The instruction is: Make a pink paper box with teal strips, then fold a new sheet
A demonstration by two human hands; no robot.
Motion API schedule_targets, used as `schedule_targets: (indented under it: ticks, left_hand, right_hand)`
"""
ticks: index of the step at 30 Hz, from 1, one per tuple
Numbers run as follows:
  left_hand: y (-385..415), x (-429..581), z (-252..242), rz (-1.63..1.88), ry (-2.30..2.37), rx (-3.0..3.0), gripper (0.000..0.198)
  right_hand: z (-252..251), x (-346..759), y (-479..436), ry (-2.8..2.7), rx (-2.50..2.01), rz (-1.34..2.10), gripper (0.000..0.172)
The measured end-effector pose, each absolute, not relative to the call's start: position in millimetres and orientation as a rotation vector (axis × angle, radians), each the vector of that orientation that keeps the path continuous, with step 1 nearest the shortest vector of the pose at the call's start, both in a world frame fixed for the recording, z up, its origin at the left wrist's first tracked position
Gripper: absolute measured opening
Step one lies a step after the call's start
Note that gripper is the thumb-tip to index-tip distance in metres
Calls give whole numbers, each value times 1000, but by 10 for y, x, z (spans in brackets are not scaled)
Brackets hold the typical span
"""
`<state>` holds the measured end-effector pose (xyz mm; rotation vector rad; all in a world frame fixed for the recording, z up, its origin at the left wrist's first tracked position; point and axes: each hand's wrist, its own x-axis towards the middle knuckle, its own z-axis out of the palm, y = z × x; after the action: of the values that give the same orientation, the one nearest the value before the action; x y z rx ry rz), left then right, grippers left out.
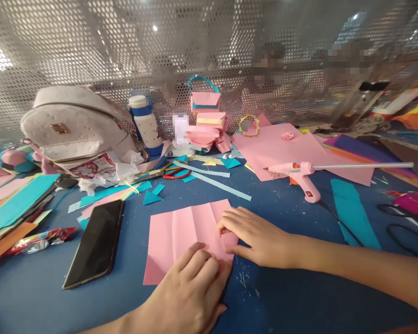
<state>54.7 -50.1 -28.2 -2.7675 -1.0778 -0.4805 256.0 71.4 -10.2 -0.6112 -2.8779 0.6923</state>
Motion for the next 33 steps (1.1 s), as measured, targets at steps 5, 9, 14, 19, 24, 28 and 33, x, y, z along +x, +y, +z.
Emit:
schedule_targets:
  ticks: [5,9,14,19,24,28,33]
  left_hand:
    - [-456,519,-289,-520,-1063,-2792,49]
    - [-424,465,-298,-498,-997,-2778,51]
    - [-398,422,-341,-497,-979,-2762,56]
    - [-395,417,-349,-500,-970,-2726,57]
    - [-389,416,-346,-453,-960,-2677,39]
    - [-384,409,-354,-473,-941,-2657,37]
    - [-376,424,-358,-525,-955,-2610,36]
  right_hand:
    - [-118,2535,752,-2803,-675,680,8]
    - [-144,2527,778,-2748,-664,670,8]
    - [-122,2616,840,-2755,-324,495,15]
    - [-26,2688,957,-2927,-134,484,28]
    - [-48,2678,1027,-2917,-193,573,31]
    - [-33,2698,1078,-2896,-237,272,29]
    - [116,2782,988,-2908,-187,176,28]
